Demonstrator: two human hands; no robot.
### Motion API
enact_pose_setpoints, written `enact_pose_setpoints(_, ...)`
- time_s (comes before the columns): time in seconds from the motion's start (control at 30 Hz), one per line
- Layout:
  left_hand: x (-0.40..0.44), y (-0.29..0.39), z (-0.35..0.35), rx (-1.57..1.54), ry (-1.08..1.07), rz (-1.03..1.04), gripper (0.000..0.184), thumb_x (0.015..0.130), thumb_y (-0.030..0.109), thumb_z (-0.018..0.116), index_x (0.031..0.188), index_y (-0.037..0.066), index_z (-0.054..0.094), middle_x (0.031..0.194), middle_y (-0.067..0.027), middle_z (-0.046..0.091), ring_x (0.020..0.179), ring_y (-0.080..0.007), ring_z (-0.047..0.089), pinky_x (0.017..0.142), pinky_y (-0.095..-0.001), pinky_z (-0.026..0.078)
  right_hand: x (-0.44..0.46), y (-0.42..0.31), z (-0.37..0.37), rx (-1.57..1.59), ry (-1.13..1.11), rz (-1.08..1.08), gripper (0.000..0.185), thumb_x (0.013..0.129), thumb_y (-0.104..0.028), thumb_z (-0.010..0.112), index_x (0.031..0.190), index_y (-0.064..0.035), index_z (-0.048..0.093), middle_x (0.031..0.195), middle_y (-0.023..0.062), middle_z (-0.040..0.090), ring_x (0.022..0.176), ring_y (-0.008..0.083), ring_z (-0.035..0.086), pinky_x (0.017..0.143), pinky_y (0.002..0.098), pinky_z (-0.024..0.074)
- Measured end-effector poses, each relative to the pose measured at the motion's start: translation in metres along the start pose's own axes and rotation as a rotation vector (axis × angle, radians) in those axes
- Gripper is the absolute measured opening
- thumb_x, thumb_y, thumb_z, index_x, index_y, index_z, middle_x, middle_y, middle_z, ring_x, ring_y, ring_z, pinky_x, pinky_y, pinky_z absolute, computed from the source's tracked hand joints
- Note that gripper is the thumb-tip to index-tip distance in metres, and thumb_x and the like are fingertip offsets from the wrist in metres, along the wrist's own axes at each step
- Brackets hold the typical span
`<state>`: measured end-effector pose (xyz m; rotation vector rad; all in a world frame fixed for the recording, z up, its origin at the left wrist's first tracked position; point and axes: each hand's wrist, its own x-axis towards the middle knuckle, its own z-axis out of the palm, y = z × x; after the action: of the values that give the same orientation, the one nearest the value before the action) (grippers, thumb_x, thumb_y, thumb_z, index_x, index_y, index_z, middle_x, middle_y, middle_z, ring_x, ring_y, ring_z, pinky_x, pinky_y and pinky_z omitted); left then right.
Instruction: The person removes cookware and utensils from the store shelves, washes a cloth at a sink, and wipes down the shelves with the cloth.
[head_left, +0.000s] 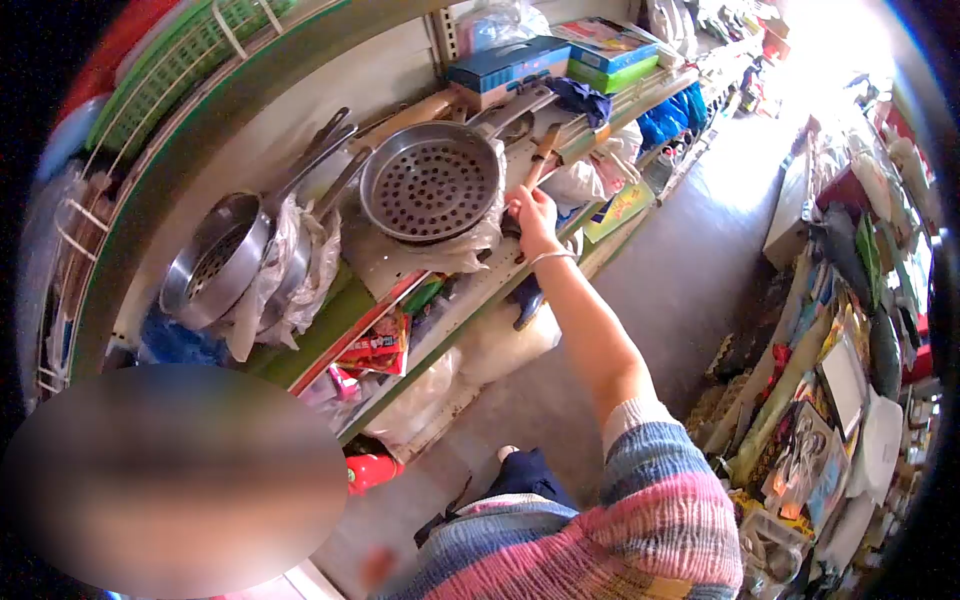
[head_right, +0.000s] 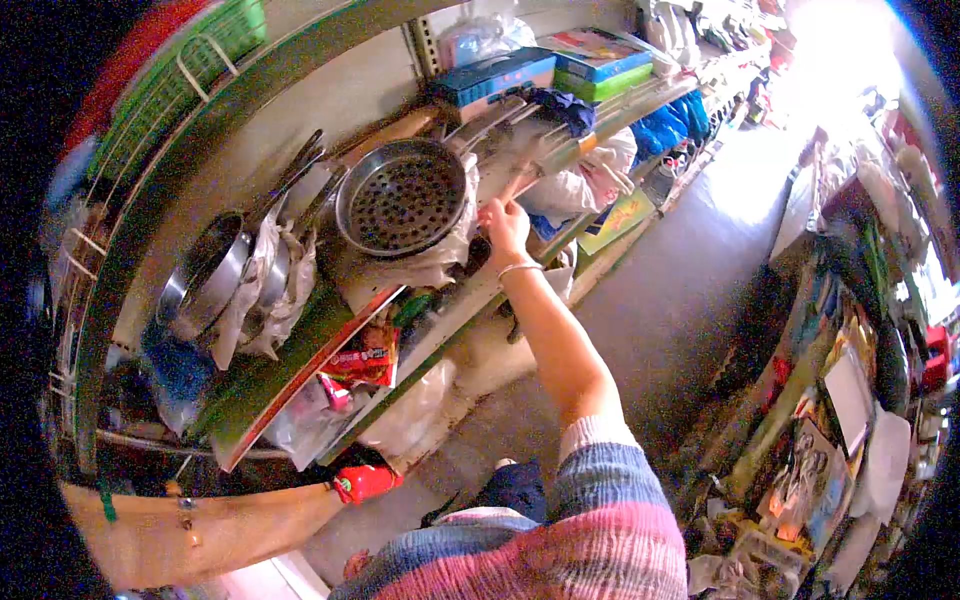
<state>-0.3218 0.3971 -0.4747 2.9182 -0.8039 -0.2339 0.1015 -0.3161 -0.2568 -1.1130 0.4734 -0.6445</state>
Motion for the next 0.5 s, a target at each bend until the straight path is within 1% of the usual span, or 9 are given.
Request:
enact_pose_setpoints(0.07, -0.002, 0.013, -0.005, -0.136, -0.123, -0.173, 0.020, 0.082, 0.030, 0.058, 0.084, 0.010, 0.058, 0.074, -0.0082, 0.056, 0.068, -0.0236, 0.056, 0.059, -0.0331, 0.045, 0.038, 0.023, 0.000, -0.271, 0.017, -0.156, 0.014, 0.081, -0.009, 0.054, 0.086, 0.0022, 0.059, 0.067, 0.0033, 0.060, 0.056, 0.0126, 0.057, 0.054, 0.0227, 0.0453)
enact_pose_setpoints(0.17, -0.004, 0.035, -0.015, -0.321, -0.215, -0.421, 0.020, 0.082, 0.028, 0.058, 0.085, 0.009, 0.058, 0.075, -0.0100, 0.057, 0.069, -0.0246, 0.056, 0.060, -0.0334, 0.045, 0.051, 0.011, -0.006, -1.057, 0.143, -0.562, 0.022, 0.075, -0.010, 0.055, 0.092, 0.0014, 0.063, 0.071, 0.0125, 0.063, 0.063, 0.0177, 0.063, 0.061, 0.0308, 0.0488)
enact_pose_setpoints(0.23, -0.007, 0.058, -0.027, -0.429, -0.206, -0.547, 0.020, 0.082, 0.027, 0.057, 0.086, 0.008, 0.058, 0.076, -0.0112, 0.058, 0.070, -0.0253, 0.056, 0.060, -0.0336, 0.046, 0.063, 0.006, -0.015, -0.977, -0.021, -0.478, 0.023, 0.074, -0.012, 0.055, 0.092, -0.0008, 0.064, 0.070, 0.0119, 0.062, 0.062, 0.0181, 0.061, 0.062, 0.0314, 0.0481)
enact_pose_setpoints(0.3, -0.006, 0.069, -0.044, -0.512, -0.147, -0.627, 0.021, 0.082, 0.026, 0.057, 0.087, 0.007, 0.058, 0.076, -0.0124, 0.058, 0.070, -0.0259, 0.057, 0.061, -0.0339, 0.046, 0.029, -0.019, -0.011, -0.878, 0.047, -0.504, 0.026, 0.074, -0.013, 0.055, 0.096, -0.0034, 0.065, 0.071, 0.0089, 0.061, 0.065, 0.0174, 0.057, 0.063, 0.0301, 0.0471)
enact_pose_setpoints(0.33, -0.005, 0.074, -0.052, -0.551, -0.097, -0.674, 0.021, 0.082, 0.026, 0.057, 0.088, 0.006, 0.058, 0.077, -0.0130, 0.059, 0.071, -0.0263, 0.057, 0.061, -0.0340, 0.046, 0.026, -0.017, -0.016, -0.916, 0.068, -0.515, 0.029, 0.080, -0.013, 0.053, 0.106, -0.0062, 0.063, 0.075, 0.0039, 0.060, 0.066, 0.0166, 0.053, 0.063, 0.0291, 0.0457)
enact_pose_setpoints(0.37, -0.012, 0.084, -0.059, -0.589, -0.043, -0.733, 0.021, 0.082, 0.025, 0.057, 0.088, 0.006, 0.058, 0.077, -0.0136, 0.059, 0.071, -0.0266, 0.057, 0.061, -0.0341, 0.046, 0.051, 0.024, -0.039, -0.606, -0.007, -0.647, 0.030, 0.085, -0.013, 0.051, 0.114, -0.0080, 0.058, 0.079, -0.0008, 0.058, 0.066, 0.0141, 0.052, 0.062, 0.0267, 0.0441)
enact_pose_setpoints(0.43, -0.022, 0.095, -0.050, -0.662, 0.296, -0.843, 0.026, 0.082, 0.027, 0.060, 0.096, 0.006, 0.060, 0.077, -0.0129, 0.062, 0.069, -0.0264, 0.060, 0.061, -0.0344, 0.047, 0.023, 0.044, -0.065, -0.331, -0.035, -0.110, 0.027, 0.089, -0.015, 0.048, 0.113, -0.0071, 0.056, 0.087, 0.0014, 0.056, 0.075, 0.0103, 0.051, 0.065, 0.0253, 0.0433)
enact_pose_setpoints(0.47, -0.002, 0.115, -0.122, -0.990, 0.138, -1.120, 0.031, 0.082, 0.029, 0.059, 0.103, 0.006, 0.059, 0.079, -0.0153, 0.064, 0.074, -0.0302, 0.062, 0.065, -0.0378, 0.048, -0.021, 0.050, -0.063, -0.174, 0.032, 0.006, 0.029, 0.089, -0.022, 0.049, 0.113, -0.0068, 0.055, 0.086, 0.0022, 0.056, 0.075, 0.0116, 0.051, 0.066, 0.0260, 0.0435)
enact_pose_setpoints(0.5, -0.011, 0.115, -0.111, -0.853, 0.240, -1.118, 0.032, 0.083, 0.030, 0.058, 0.103, 0.006, 0.059, 0.078, -0.0176, 0.063, 0.074, -0.0343, 0.060, 0.067, -0.0387, 0.048, -0.031, 0.096, -0.090, -0.257, -0.040, -0.030, 0.033, 0.088, -0.026, 0.048, 0.114, -0.0062, 0.055, 0.082, 0.0021, 0.055, 0.074, 0.0114, 0.051, 0.066, 0.0260, 0.0435)
